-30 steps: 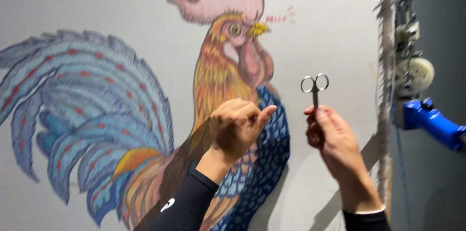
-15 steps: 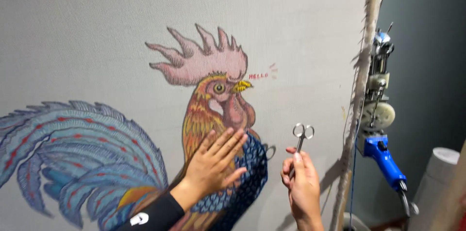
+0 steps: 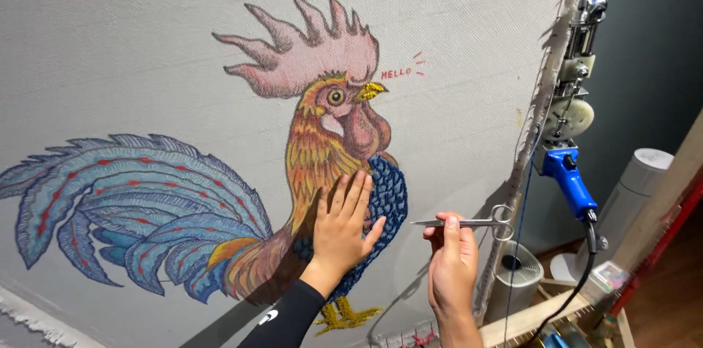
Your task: Trimming threads and using a tufting gun to create a rug with a rooster design.
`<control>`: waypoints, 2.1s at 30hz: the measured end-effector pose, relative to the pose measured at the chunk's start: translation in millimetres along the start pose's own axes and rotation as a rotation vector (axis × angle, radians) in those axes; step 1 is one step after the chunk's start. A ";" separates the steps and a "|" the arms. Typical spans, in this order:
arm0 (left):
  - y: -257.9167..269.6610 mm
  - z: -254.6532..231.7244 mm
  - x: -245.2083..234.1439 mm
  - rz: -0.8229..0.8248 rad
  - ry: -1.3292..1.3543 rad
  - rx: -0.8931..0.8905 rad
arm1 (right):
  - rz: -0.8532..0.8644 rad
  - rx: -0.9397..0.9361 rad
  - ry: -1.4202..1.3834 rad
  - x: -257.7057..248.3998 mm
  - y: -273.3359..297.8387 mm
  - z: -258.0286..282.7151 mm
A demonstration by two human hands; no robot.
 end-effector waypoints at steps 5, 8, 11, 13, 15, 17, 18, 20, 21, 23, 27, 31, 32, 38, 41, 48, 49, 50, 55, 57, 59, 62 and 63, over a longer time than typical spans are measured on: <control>3.8 -12.3 9.5 0.026 0.032 -0.029 | 0.000 -0.081 0.188 9.6 7.9 10.3; 5.3 -19.2 18.3 0.014 0.028 -0.071 | 0.071 -0.158 0.296 9.8 -4.7 11.3; 7.5 -26.3 29.6 -0.029 0.061 -0.118 | 0.149 -0.236 0.346 8.3 -23.3 8.0; 4.4 -32.9 33.7 -0.069 0.090 -0.153 | 0.197 -0.276 0.352 11.5 -36.0 9.6; 0.2 -38.7 32.9 -0.060 0.055 -0.239 | 0.310 -0.349 0.403 19.7 -44.9 13.8; 1.2 -44.4 35.8 -0.070 0.047 -0.283 | 0.382 -0.413 0.430 18.4 -54.7 8.3; 2.9 -48.0 36.4 -0.085 0.050 -0.313 | 0.441 -0.491 0.458 17.4 -58.1 6.1; 2.2 -53.0 39.9 -0.086 0.053 -0.347 | 0.487 -0.582 0.497 24.3 -66.8 7.5; 2.7 -54.6 40.2 -0.089 0.067 -0.364 | 0.515 -0.686 0.538 28.5 -69.0 8.2; 0.1 -55.9 40.5 -0.093 0.053 -0.381 | 0.543 -0.708 0.527 33.8 -75.0 5.8; -3.6 -58.5 41.8 -0.091 0.047 -0.411 | 0.576 -0.807 0.609 40.8 -82.1 4.2; -1.1 -59.2 41.9 -0.085 0.034 -0.433 | 0.675 -0.919 0.663 45.5 -89.0 1.5; -1.3 -58.4 41.6 -0.115 0.061 -0.439 | 0.694 -0.931 0.650 46.0 -90.4 -0.7; -3.8 -57.3 43.3 -0.108 0.066 -0.454 | 0.712 -0.945 0.643 54.8 -95.0 -0.4; -2.3 -53.9 43.2 -0.135 0.069 -0.437 | 0.695 -0.932 0.624 50.2 -95.2 -6.1; -2.3 -49.9 45.5 -0.148 0.094 -0.431 | 0.714 -0.935 0.681 54.9 -92.1 -7.0; -1.5 -49.5 46.2 -0.146 0.097 -0.431 | 0.713 -0.933 0.684 54.6 -91.6 -9.2; -0.7 -49.0 46.8 -0.147 0.106 -0.430 | 0.698 -0.934 0.701 54.4 -91.2 -11.3; 3.3 -46.5 50.8 -0.138 0.126 -0.431 | 0.689 -0.934 0.723 58.0 -90.1 -14.7; 3.4 -46.1 52.4 -0.142 0.128 -0.430 | 0.675 -0.918 0.733 60.1 -89.4 -14.9; 3.4 -46.0 53.1 -0.145 0.127 -0.433 | 0.673 -0.920 0.739 62.4 -89.1 -14.2; 3.0 -47.0 52.8 -0.148 0.126 -0.446 | 0.662 -0.933 0.749 63.7 -89.1 -15.1; 2.3 -47.2 52.6 -0.150 0.127 -0.452 | 0.652 -0.947 0.756 64.1 -89.5 -15.8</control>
Point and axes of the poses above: each hand's wrist, its own y-axis away from the middle knuckle, its own x-axis out of the palm, z = x × y, the point moved 1 cm from there along -y, towards the middle knuckle, and after that the axes turned 4 degrees about -x, right-handed, at the moved point
